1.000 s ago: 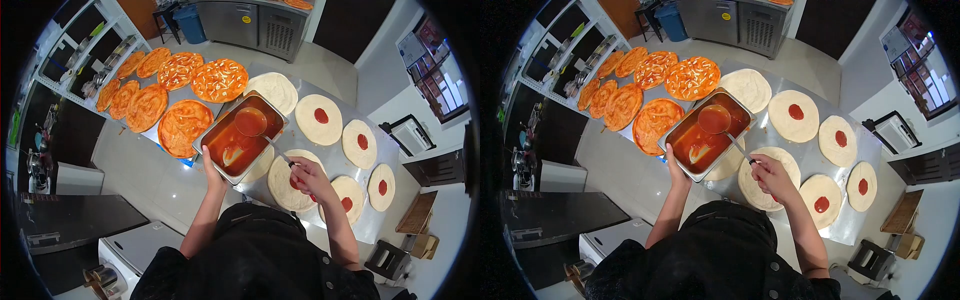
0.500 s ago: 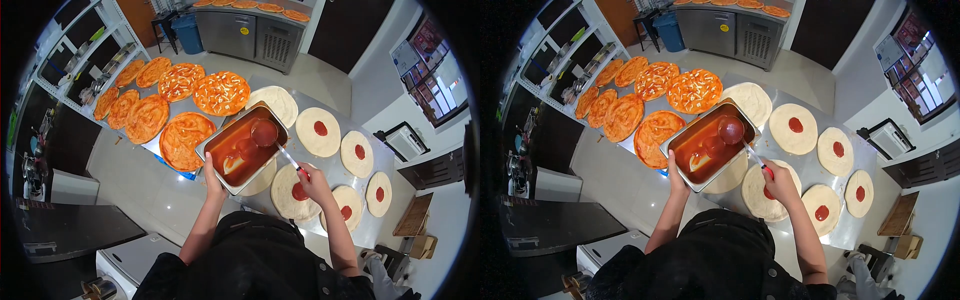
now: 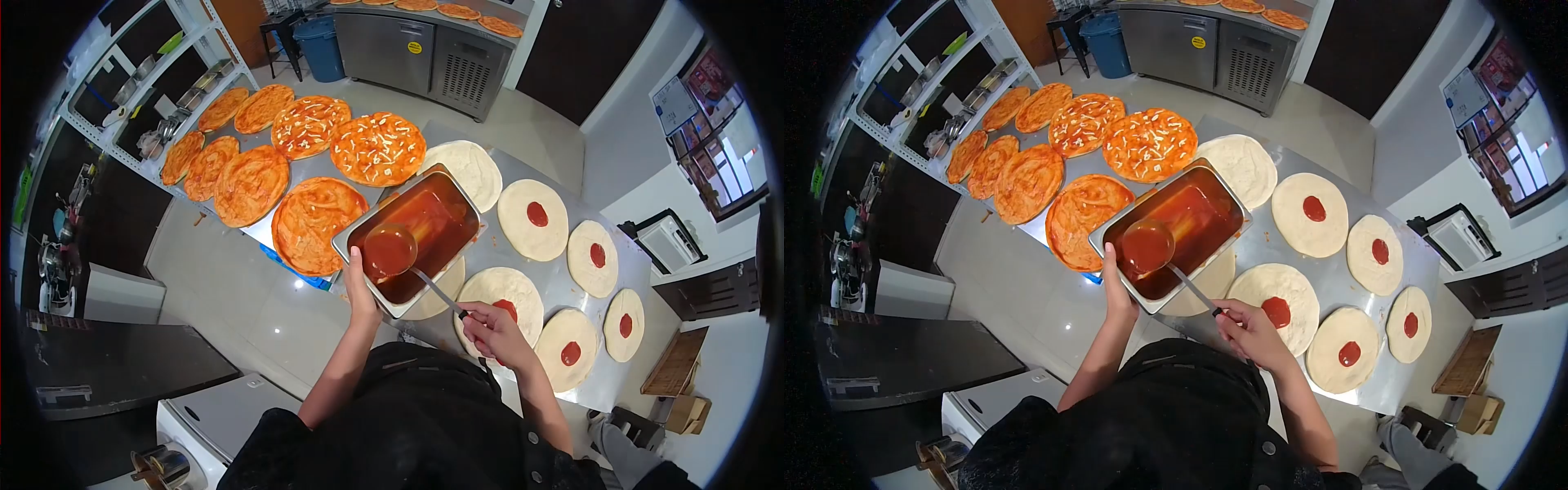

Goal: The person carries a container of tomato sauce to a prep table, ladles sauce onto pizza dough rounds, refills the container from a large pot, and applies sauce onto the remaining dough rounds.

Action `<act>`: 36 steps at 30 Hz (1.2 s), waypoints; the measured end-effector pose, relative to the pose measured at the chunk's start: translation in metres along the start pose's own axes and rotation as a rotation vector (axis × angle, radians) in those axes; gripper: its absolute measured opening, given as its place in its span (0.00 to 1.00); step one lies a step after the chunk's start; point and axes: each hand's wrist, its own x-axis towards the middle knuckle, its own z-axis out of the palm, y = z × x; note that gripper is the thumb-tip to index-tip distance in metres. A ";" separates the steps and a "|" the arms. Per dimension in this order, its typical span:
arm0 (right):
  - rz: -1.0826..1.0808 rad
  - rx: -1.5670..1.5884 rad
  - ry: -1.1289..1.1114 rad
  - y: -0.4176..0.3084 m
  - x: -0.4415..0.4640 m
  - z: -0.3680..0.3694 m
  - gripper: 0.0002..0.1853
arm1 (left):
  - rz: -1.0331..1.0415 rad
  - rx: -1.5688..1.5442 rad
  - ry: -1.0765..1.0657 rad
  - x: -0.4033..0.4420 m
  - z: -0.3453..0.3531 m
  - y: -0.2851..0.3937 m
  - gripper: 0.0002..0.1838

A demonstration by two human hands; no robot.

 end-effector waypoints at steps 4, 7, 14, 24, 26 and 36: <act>-0.052 0.000 0.062 -0.004 0.000 -0.008 0.15 | -0.079 -0.116 -0.032 0.000 -0.003 0.008 0.28; -0.081 0.049 0.103 -0.001 0.003 -0.004 0.15 | -0.086 -0.140 0.001 -0.001 -0.002 0.012 0.28; -0.059 0.107 0.123 0.000 0.008 -0.005 0.16 | -0.090 -0.095 -0.027 0.000 -0.009 0.018 0.34; -0.056 0.068 0.169 -0.012 0.012 -0.011 0.15 | -0.086 -0.160 -0.001 -0.001 -0.010 0.026 0.29; -0.056 0.081 0.200 -0.016 0.012 -0.018 0.15 | -0.080 -0.149 0.031 0.001 -0.015 0.024 0.29; -0.144 -0.060 0.440 -0.035 0.081 -0.103 0.16 | -0.021 -0.072 0.089 -0.009 -0.032 0.040 0.33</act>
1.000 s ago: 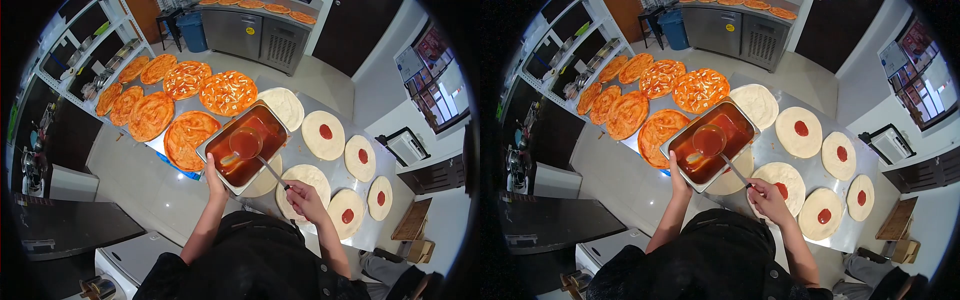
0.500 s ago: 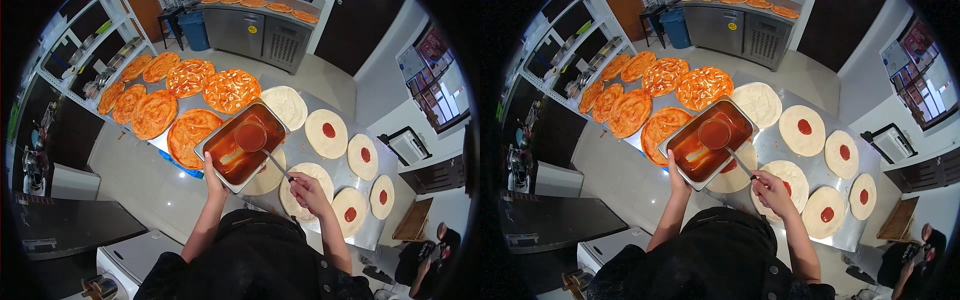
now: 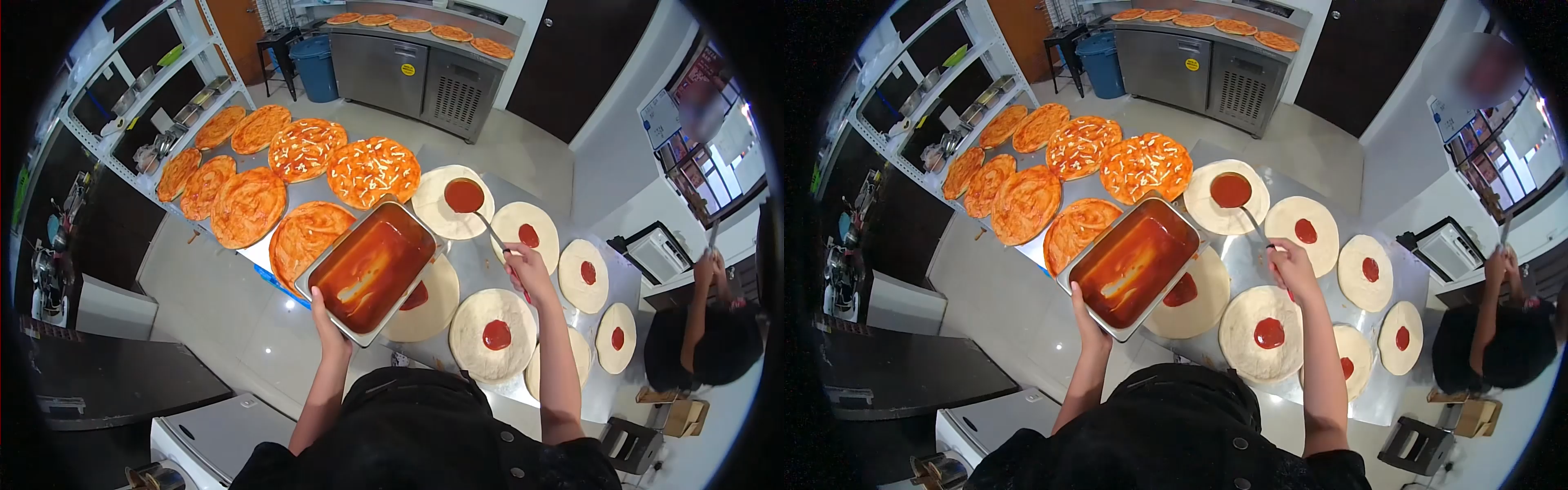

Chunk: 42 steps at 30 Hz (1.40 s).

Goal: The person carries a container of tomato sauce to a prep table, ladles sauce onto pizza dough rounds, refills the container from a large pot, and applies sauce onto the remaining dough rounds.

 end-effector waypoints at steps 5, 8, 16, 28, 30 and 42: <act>-0.246 -0.432 0.207 0.081 0.097 0.004 0.14 | -0.028 -0.024 -0.008 -0.006 -0.018 -0.001 0.36; -0.452 -0.770 0.347 0.087 0.101 0.013 0.13 | -0.011 -0.046 0.016 -0.013 -0.013 0.005 0.32; -0.402 -1.027 0.359 0.089 0.095 0.024 0.17 | 0.004 -0.013 0.069 -0.013 -0.019 0.008 0.34; -0.364 -1.157 0.379 0.087 0.100 0.033 0.20 | -0.001 -0.032 0.088 -0.016 -0.022 0.011 0.34; -0.353 -1.172 0.378 0.090 0.098 0.036 0.21 | -0.010 -0.039 0.078 -0.017 -0.025 0.012 0.34; -0.329 -1.272 0.325 0.081 0.092 0.036 0.32 | -0.005 -0.028 0.073 -0.018 -0.024 0.017 0.34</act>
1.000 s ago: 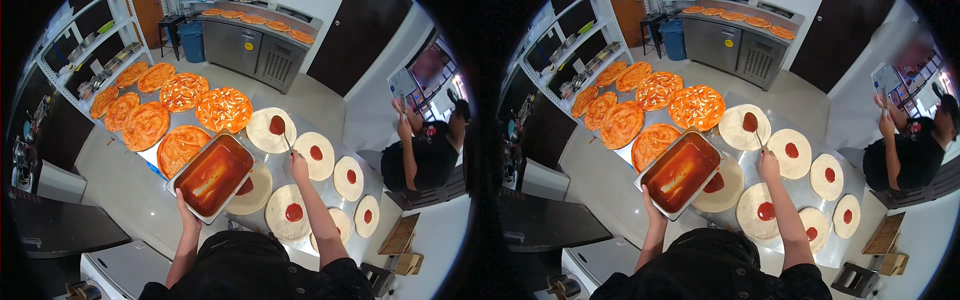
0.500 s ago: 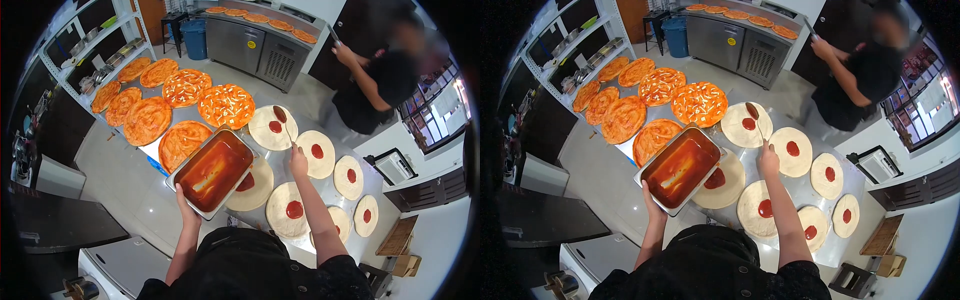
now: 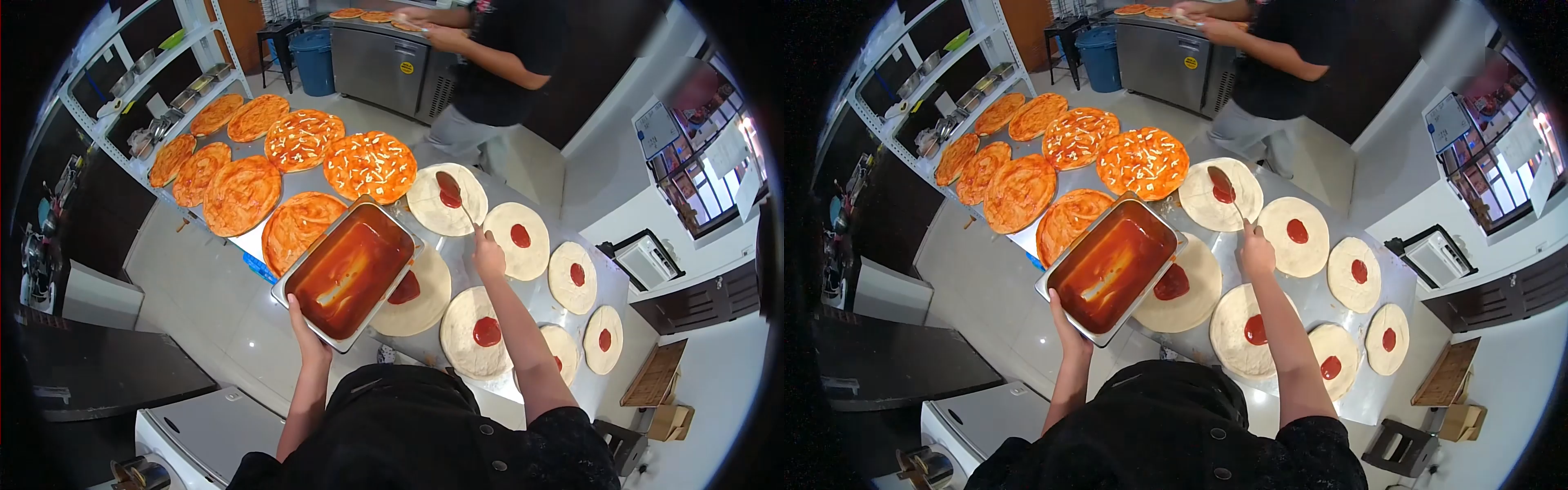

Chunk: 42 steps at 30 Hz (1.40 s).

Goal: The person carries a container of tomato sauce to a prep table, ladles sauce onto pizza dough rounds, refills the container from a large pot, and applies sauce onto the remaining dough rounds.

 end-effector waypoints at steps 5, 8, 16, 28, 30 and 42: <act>0.011 -0.001 -0.006 -0.005 -0.002 -0.002 0.35 | 0.002 0.013 -0.003 -0.002 -0.002 0.001 0.35; -0.004 0.028 0.085 -0.006 0.002 -0.007 0.31 | 0.003 0.006 0.011 -0.002 0.001 0.003 0.35; 0.049 -0.005 -0.030 0.000 0.003 -0.009 0.36 | 0.005 0.013 -0.004 -0.003 -0.008 0.002 0.34; 0.011 0.054 0.046 0.002 -0.006 -0.020 0.33 | 0.034 0.045 -0.088 -0.005 -0.002 0.000 0.36; 0.039 0.068 0.060 -0.001 -0.005 -0.024 0.32 | 0.010 0.050 -0.104 -0.006 0.001 0.001 0.36; 0.057 0.180 0.114 -0.005 -0.007 -0.021 0.29 | 0.023 0.025 -0.098 -0.010 -0.003 -0.008 0.37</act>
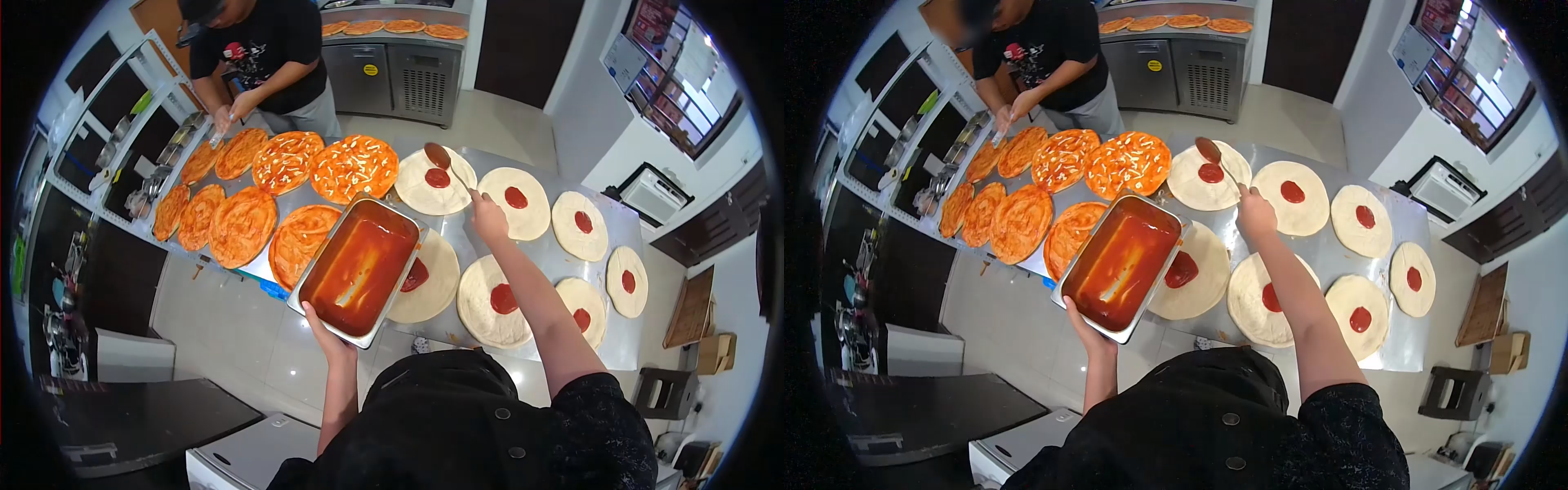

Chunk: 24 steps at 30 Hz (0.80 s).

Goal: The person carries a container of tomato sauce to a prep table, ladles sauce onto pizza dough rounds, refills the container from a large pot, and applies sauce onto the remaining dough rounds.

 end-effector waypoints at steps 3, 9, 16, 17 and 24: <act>-0.030 0.008 0.005 0.008 0.001 0.001 0.28 | 0.002 -0.043 0.027 -0.005 -0.004 -0.005 0.36; -0.022 0.101 -0.003 0.015 0.002 -0.004 0.21 | 0.012 -0.086 0.142 -0.030 -0.001 -0.011 0.36; 0.435 1.038 -0.153 0.059 0.019 0.015 0.12 | 0.000 -0.217 0.192 -0.074 0.002 -0.024 0.35; 0.415 1.033 -0.168 0.064 0.020 0.007 0.12 | -0.008 -0.244 0.184 -0.081 0.003 -0.027 0.35; 0.487 1.946 -0.733 0.093 0.014 -0.034 0.09 | 0.101 -0.366 0.257 -0.143 0.003 -0.050 0.35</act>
